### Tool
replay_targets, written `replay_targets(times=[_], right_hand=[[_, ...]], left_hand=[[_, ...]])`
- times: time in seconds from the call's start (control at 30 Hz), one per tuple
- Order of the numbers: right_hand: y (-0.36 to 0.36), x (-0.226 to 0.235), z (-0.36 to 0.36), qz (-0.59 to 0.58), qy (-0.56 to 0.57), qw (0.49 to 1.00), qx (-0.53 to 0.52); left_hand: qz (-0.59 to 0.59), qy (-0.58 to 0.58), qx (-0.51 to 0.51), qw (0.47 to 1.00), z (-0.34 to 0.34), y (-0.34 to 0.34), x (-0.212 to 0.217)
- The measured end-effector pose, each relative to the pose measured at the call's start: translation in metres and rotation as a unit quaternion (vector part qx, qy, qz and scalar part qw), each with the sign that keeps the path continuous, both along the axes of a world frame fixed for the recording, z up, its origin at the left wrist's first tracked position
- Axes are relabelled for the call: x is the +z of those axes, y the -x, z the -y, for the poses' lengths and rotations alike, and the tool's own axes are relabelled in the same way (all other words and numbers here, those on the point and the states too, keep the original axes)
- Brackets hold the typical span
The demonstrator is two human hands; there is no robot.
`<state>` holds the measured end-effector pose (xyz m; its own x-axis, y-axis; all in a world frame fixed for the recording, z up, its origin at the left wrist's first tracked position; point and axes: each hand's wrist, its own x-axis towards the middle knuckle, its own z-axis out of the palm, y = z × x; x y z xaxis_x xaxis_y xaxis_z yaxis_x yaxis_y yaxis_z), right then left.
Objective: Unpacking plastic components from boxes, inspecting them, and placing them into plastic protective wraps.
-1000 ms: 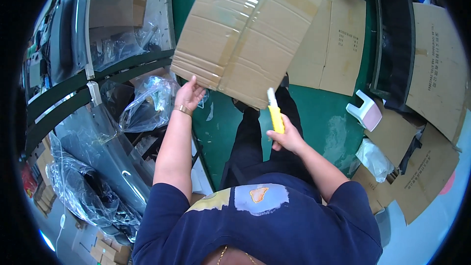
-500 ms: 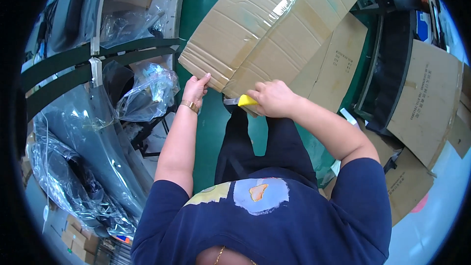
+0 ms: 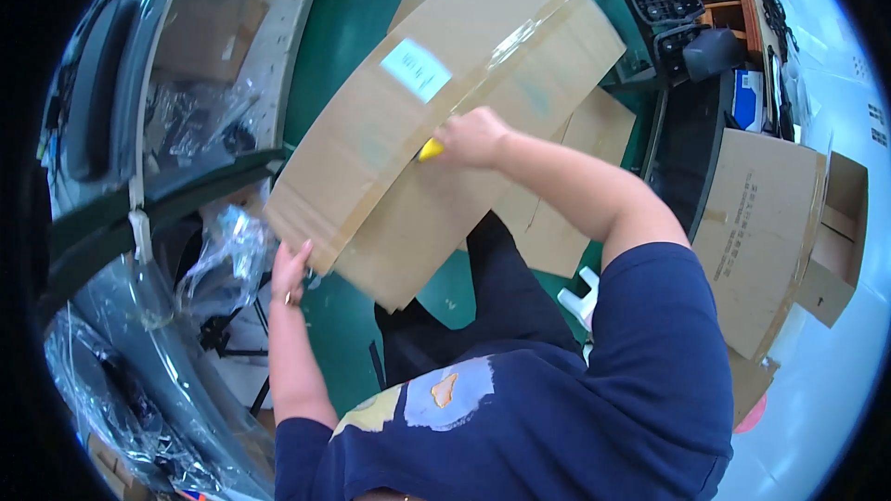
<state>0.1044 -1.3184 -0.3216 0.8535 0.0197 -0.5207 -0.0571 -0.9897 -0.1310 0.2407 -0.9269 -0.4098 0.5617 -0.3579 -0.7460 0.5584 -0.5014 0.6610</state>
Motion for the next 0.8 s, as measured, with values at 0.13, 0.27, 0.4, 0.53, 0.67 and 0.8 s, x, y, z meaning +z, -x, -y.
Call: replay_targets(times=[0.13, 0.27, 0.4, 0.53, 0.67, 0.8], right_hand=[[0.007, 0.020, 0.176, -0.066, 0.131, 0.986, -0.075], [0.022, 0.024, 0.307, -0.061, 0.201, 0.971, -0.114], [0.036, 0.035, 0.401, -0.059, 0.228, 0.960, -0.153], [0.051, 0.015, 0.445, -0.050, 0.231, 0.958, -0.164], [0.071, 0.004, 0.478, -0.029, 0.219, 0.950, -0.219], [0.084, -0.004, 0.494, 0.063, 0.069, 0.926, -0.366]], left_hand=[[-0.002, -0.084, 0.033, 0.996, -0.013, 0.001, 0.003], [-0.030, -0.189, 0.110, 0.975, -0.001, 0.010, 0.008], [-0.057, -0.196, 0.204, 0.957, 0.002, 0.016, 0.009], [-0.054, -0.212, 0.251, 0.943, 0.015, 0.019, 0.002], [-0.079, -0.229, 0.293, 0.925, 0.012, 0.020, -0.003], [-0.117, -0.263, 0.346, 0.893, 0.007, 0.023, -0.014]])
